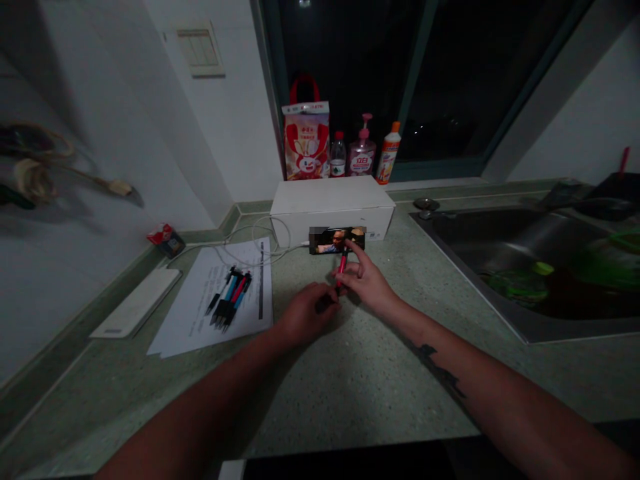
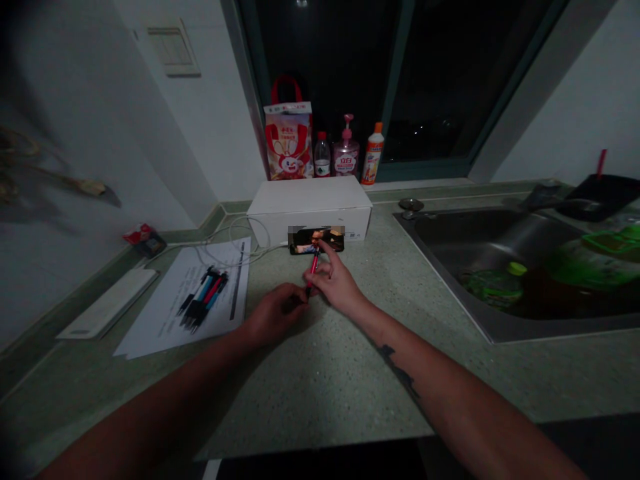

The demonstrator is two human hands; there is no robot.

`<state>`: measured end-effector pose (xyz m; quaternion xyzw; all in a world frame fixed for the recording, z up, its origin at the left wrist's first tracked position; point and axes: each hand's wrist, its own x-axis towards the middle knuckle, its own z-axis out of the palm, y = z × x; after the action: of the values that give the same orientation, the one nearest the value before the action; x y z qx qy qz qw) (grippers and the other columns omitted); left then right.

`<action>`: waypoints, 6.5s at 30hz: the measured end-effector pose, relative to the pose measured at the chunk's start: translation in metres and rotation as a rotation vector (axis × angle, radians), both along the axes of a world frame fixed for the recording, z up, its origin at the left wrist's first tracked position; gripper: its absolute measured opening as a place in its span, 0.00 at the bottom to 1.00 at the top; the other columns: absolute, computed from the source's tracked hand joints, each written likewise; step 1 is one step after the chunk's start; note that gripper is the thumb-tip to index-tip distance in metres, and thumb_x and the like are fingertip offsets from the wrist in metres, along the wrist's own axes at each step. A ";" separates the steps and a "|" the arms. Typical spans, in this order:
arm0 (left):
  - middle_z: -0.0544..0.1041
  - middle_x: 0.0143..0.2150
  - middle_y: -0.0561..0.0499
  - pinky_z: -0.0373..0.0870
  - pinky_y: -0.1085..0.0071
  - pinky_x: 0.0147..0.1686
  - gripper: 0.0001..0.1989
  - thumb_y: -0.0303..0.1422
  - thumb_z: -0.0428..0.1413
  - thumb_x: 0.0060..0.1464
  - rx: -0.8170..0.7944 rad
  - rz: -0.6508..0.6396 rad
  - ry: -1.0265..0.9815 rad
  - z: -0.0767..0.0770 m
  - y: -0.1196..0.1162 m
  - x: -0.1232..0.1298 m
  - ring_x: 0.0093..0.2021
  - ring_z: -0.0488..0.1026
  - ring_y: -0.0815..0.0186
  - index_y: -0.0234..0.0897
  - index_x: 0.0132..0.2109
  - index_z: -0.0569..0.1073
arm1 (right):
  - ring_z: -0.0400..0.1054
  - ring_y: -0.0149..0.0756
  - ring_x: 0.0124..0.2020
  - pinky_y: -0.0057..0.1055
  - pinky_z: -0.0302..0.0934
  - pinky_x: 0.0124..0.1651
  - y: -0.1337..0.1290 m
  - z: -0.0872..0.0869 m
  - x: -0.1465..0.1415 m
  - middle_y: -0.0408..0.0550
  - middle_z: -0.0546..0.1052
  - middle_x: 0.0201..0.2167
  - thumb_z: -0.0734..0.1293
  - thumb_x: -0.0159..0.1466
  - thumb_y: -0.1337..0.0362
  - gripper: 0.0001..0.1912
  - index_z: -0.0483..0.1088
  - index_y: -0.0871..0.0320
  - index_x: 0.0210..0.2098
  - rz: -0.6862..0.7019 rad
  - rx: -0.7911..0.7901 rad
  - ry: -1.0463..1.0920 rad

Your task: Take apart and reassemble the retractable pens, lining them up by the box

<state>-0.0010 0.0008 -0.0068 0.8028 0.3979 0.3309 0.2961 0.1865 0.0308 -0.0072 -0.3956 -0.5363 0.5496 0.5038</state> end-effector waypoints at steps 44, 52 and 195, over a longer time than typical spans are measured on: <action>0.78 0.42 0.48 0.73 0.64 0.43 0.13 0.26 0.57 0.59 0.011 -0.022 0.052 -0.002 -0.001 -0.002 0.41 0.75 0.63 0.38 0.51 0.75 | 0.75 0.52 0.50 0.39 0.65 0.46 0.022 0.019 0.069 0.64 0.78 0.52 0.61 0.70 0.60 0.19 0.69 0.62 0.56 -0.464 -0.101 -1.494; 0.78 0.43 0.48 0.73 0.65 0.43 0.12 0.27 0.57 0.60 0.021 -0.024 0.050 -0.002 -0.001 -0.004 0.40 0.75 0.64 0.38 0.50 0.75 | 0.75 0.50 0.49 0.36 0.65 0.44 0.027 0.016 0.070 0.61 0.79 0.50 0.60 0.71 0.60 0.16 0.71 0.61 0.52 -0.492 -0.081 -1.495; 0.82 0.43 0.47 0.72 0.62 0.46 0.10 0.30 0.56 0.62 0.120 0.186 0.206 0.005 0.014 -0.017 0.44 0.78 0.59 0.41 0.48 0.81 | 0.72 0.37 0.34 0.33 0.61 0.40 -0.002 0.005 0.013 0.46 0.79 0.30 0.62 0.71 0.58 0.16 0.77 0.56 0.32 0.179 0.260 -0.730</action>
<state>-0.0181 0.0151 -0.0017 0.8084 0.4783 0.2960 0.1735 0.1993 0.0291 -0.0025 -0.4496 -0.7777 0.3419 0.2760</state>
